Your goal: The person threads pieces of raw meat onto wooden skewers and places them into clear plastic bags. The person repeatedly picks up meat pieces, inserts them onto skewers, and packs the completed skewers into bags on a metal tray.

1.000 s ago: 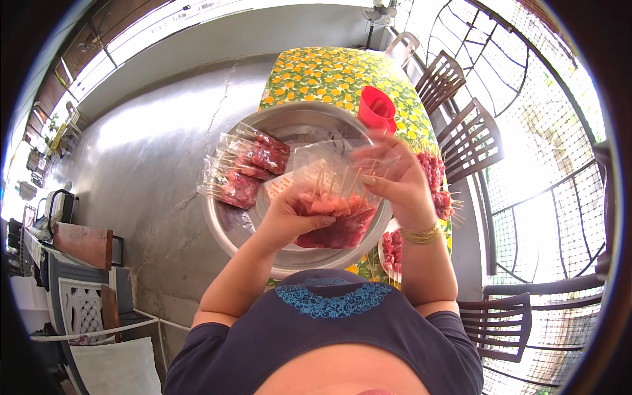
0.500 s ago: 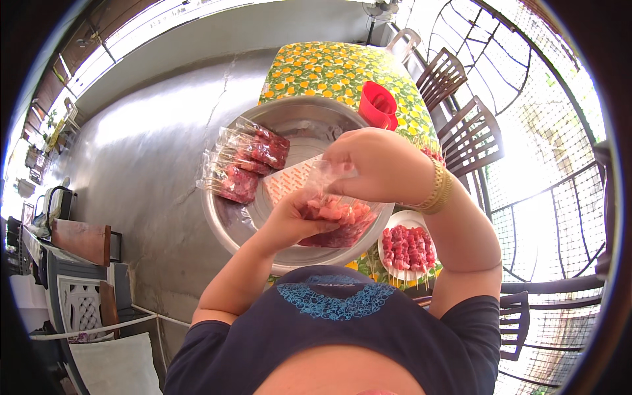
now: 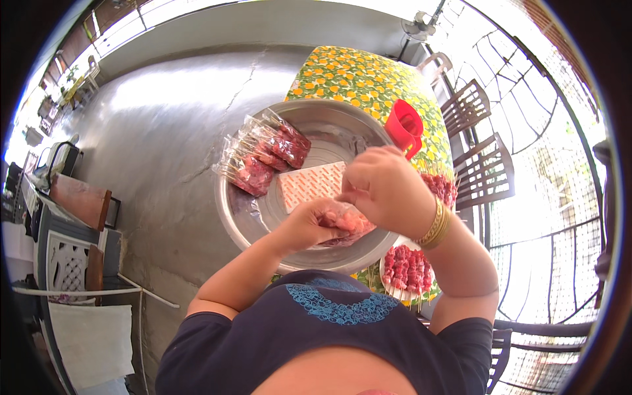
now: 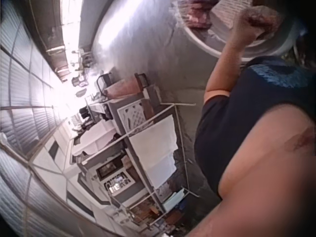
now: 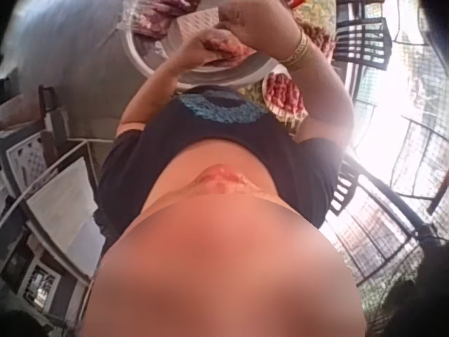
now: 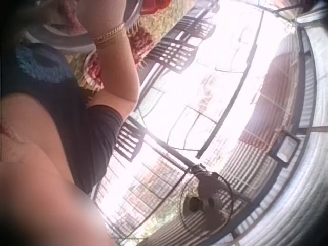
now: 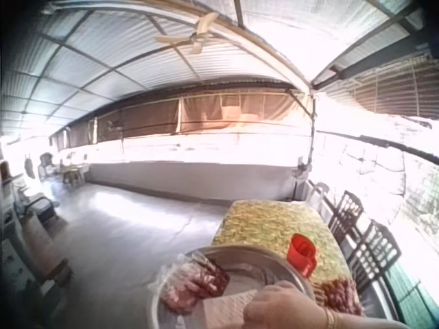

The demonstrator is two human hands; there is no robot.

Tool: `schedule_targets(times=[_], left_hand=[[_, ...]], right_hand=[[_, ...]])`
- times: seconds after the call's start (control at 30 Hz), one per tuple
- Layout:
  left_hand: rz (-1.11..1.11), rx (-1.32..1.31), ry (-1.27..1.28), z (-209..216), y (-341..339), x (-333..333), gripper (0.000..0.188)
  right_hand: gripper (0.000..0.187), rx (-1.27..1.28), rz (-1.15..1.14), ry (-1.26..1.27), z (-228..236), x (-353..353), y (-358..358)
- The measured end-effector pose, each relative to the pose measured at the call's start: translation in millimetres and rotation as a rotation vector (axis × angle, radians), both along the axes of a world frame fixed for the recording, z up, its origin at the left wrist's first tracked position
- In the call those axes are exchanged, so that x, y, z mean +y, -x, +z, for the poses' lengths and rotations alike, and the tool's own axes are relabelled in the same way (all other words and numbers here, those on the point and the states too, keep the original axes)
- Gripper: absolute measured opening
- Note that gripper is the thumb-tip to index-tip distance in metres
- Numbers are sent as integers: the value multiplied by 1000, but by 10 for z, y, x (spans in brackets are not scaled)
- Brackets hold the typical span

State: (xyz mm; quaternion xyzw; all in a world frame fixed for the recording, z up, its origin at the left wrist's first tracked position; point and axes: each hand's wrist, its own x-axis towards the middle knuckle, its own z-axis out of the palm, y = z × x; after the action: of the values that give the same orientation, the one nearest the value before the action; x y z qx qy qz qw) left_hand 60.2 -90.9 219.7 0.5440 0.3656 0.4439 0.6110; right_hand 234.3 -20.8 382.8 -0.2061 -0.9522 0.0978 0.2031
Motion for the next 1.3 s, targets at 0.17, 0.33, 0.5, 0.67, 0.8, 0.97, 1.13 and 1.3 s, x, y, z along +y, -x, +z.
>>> schedule_targets(times=[0.17, 0.33, 0.5, 0.67, 0.8, 0.97, 1.13, 1.3], left_hand=[[8, -36, -55, -227, 11, -48, 26], [103, 76, 107, -607, -13, -122, 27], [157, -149, 105, -763, 111, -113, 32], [223, -198, 94, -930, 145, 227, 41], [256, -278, 33, -1160, 299, 899, 38], [340, -91, -79, -1429, 766, 2036, 34], [457, -374, 188, -1704, 932, 2609, 33], [770, -29, 66, -1746, 1284, 2855, 31]], right_hand=[[15, 368, -9, 388, -161, -223, -116], [14, 915, -202, 283, -163, -12, -761], [69, 369, -216, 862, -1220, 322, -992], [61, 304, -142, 1217, -2520, 388, -517], [40, 422, -170, 1418, -2807, 1165, -246], [28, 410, -183, 1248, -3048, 2517, 331], [22, 374, -288, 1146, -3383, 3357, 807], [24, 598, -648, 678, -3834, 3364, 1239]])
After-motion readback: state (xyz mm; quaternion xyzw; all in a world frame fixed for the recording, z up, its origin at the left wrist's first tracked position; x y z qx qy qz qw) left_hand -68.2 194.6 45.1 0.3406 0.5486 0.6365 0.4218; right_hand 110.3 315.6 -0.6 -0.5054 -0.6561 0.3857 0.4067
